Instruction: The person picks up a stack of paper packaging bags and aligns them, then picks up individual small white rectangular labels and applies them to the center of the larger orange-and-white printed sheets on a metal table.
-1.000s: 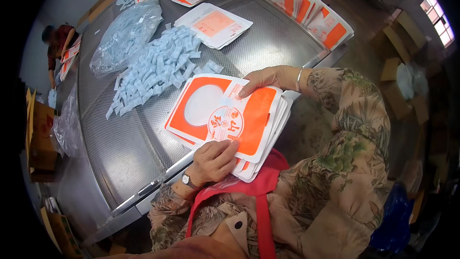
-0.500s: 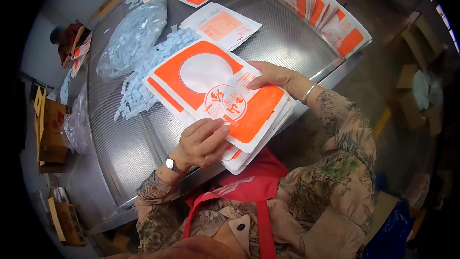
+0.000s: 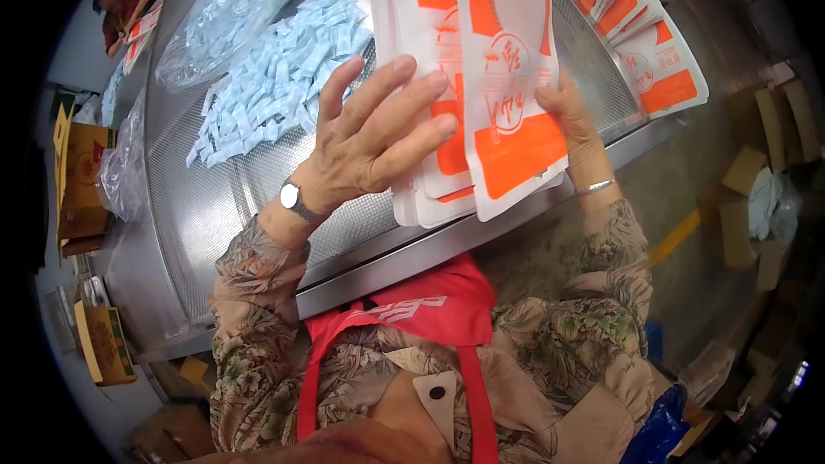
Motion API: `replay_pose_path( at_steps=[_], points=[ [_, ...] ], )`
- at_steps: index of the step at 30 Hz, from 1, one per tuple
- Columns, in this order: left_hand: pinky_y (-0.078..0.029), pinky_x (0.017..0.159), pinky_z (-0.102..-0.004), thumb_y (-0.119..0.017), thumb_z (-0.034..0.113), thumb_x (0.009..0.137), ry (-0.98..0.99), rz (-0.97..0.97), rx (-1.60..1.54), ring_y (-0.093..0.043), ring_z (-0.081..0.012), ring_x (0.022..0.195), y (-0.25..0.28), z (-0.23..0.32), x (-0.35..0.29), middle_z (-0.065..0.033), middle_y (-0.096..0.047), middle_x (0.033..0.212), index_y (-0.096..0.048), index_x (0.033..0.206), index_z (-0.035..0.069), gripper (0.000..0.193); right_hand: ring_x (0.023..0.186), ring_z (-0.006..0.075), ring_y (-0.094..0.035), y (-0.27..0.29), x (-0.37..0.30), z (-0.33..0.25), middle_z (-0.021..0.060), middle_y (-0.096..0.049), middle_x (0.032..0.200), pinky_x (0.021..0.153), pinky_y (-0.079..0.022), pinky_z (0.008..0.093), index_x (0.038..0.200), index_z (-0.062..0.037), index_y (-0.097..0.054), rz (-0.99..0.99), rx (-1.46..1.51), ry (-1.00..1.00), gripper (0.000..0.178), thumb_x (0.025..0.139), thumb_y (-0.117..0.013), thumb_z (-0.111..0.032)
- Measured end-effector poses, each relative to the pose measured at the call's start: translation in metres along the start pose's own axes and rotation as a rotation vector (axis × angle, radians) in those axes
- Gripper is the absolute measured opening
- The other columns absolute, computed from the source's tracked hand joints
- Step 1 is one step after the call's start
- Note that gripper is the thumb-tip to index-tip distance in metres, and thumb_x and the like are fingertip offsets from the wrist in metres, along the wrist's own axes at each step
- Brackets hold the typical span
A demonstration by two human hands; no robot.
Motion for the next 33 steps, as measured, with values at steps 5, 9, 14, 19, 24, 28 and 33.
replay_pose_path(
  at_steps=[5, 9, 14, 19, 24, 28, 33],
  points=[
    [-0.037, 0.110, -0.0442, -0.067, 0.008, 0.081, 0.361, 0.289, -0.146, -0.046, -0.0346, 0.129, -0.048, -0.019, 0.011, -0.0179, -0.047, 0.140, -0.045, 0.140, 0.015, 0.063, 0.129, 0.0262, -0.051, 0.019, 0.010, -0.014, 0.0142, -0.049, 0.143, 0.108, -0.044, 0.0416, 0.147, -0.0002, -0.031, 0.113, 0.047, 0.134, 0.082, 0.080, -0.075, -0.012],
    [-0.043, 0.101, -0.0436, -0.066, -0.002, 0.077, 0.625, 0.203, -0.343, -0.046, -0.0421, 0.125, -0.079, -0.023, 0.006, -0.0258, -0.041, 0.139, -0.041, 0.139, 0.002, 0.067, 0.129, 0.0251, -0.051, 0.030, 0.045, -0.041, 0.0130, -0.048, 0.143, 0.108, -0.044, 0.0407, 0.147, -0.0012, -0.032, 0.146, -0.039, 0.249, 0.077, 0.082, -0.073, -0.011],
    [-0.044, 0.098, -0.0448, -0.071, 0.007, 0.078, 0.977, -0.236, -0.615, -0.051, -0.0411, 0.115, -0.114, 0.012, -0.053, -0.0237, -0.049, 0.130, -0.047, 0.129, -0.003, 0.058, 0.108, 0.0238, -0.065, -0.007, 0.126, -0.100, 0.0094, -0.059, 0.128, 0.094, -0.052, 0.0361, 0.131, -0.0049, -0.049, 0.198, -0.295, 0.179, 0.061, 0.077, -0.075, -0.016],
    [-0.044, 0.094, -0.0440, -0.068, 0.004, 0.079, 0.783, -0.318, -0.478, -0.055, -0.0363, 0.109, -0.119, 0.027, -0.066, -0.0179, -0.056, 0.119, -0.056, 0.113, -0.001, 0.037, 0.110, 0.0221, -0.061, -0.012, 0.185, -0.166, 0.0122, -0.062, 0.120, 0.098, -0.050, 0.0364, 0.139, 0.0046, -0.042, -0.034, -0.240, 0.240, 0.087, 0.062, -0.083, -0.001],
    [-0.044, 0.091, -0.0427, -0.069, 0.005, 0.076, 0.844, -0.295, -0.589, -0.055, -0.0343, 0.105, -0.126, 0.020, -0.063, -0.0146, -0.058, 0.115, -0.059, 0.107, 0.002, 0.033, 0.105, 0.0208, -0.062, 0.075, 0.232, -0.249, 0.0083, -0.066, 0.113, 0.095, -0.050, 0.0344, 0.129, -0.0012, -0.057, 0.247, -0.995, 0.341, 0.072, 0.059, -0.074, 0.008],
    [-0.043, 0.090, -0.0439, -0.070, 0.005, 0.076, 0.853, -0.316, -0.599, -0.055, -0.0346, 0.106, -0.127, 0.019, -0.062, -0.0138, -0.058, 0.113, -0.059, 0.103, 0.003, 0.030, 0.107, 0.0232, -0.062, 0.089, 0.257, -0.288, 0.0100, -0.067, 0.116, 0.095, -0.050, 0.0349, 0.129, -0.0005, -0.056, 0.330, -1.341, 0.196, 0.076, 0.056, -0.076, 0.010],
    [-0.042, 0.090, -0.0433, -0.068, 0.006, 0.078, 0.852, -0.335, -0.586, -0.054, -0.0322, 0.111, -0.125, 0.018, -0.061, -0.0128, -0.058, 0.115, -0.060, 0.104, 0.002, 0.028, 0.108, 0.0289, -0.063, 0.074, 0.273, -0.303, 0.0140, -0.068, 0.115, 0.094, -0.050, 0.0367, 0.128, -0.0030, -0.058, 0.505, -1.852, 0.203, 0.078, 0.053, -0.077, 0.008]
  ],
)
Point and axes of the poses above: each hand's wrist, its own x-axis towards the middle knuckle, its own y-axis out of the back of the hand, z = x × y, the point moved 2 cm from there along x, towards the middle knuckle
